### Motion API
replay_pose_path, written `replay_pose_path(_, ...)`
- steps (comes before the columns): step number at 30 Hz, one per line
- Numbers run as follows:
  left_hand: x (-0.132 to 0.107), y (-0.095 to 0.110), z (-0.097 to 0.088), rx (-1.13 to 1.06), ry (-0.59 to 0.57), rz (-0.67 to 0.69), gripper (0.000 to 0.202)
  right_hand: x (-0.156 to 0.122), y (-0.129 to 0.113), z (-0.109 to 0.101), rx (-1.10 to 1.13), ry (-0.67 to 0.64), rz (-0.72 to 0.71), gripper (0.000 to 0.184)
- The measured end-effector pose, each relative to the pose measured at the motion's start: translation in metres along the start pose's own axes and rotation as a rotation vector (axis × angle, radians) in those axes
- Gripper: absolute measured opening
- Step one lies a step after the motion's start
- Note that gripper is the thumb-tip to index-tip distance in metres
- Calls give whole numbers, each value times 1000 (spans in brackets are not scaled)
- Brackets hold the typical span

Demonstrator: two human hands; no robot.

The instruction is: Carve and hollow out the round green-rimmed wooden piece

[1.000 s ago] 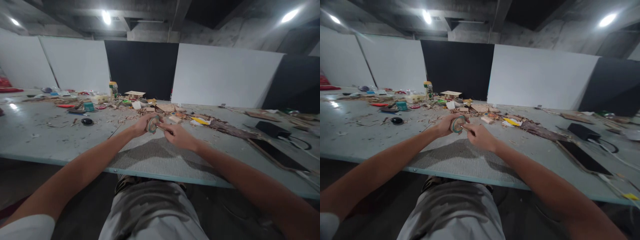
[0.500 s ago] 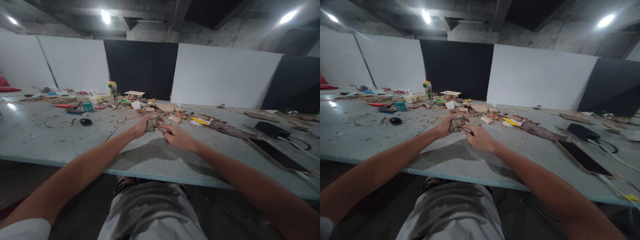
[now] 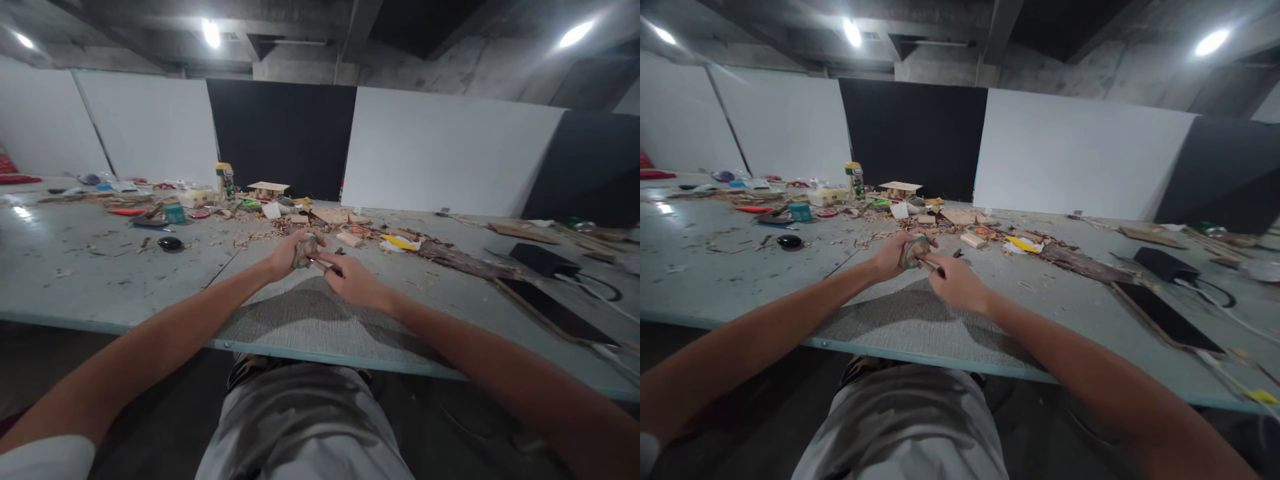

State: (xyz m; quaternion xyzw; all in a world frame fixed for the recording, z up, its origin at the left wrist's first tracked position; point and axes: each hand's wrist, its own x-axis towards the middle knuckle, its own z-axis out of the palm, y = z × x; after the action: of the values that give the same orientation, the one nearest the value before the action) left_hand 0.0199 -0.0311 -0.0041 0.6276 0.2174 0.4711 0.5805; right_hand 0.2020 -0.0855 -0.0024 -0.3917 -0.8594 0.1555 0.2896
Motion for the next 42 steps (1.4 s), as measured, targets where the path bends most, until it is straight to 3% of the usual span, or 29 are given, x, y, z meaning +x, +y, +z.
replay_pose_path(3, 0, 1, 1, 23, 14, 0, 16, 1, -2, -3, 71, -61, 57, 58)
replay_pose_path(7, 4, 1, -2, -9, 18, -1, 19, 3, -1, -4, 8, -2, 15, 56)
replay_pose_path(15, 7, -1, -6, -9, 27, 30, 22, 4, 1, -3, 27, -23, 6, 56)
replay_pose_path(32, 5, -10, -6, 190, -14, 36, 22, 6, 5, 0, -51, -42, -33, 56)
replay_pose_path(42, -2, 4, 12, -107, 98, -55, 17, -2, 1, 6, -6, 33, -104, 49)
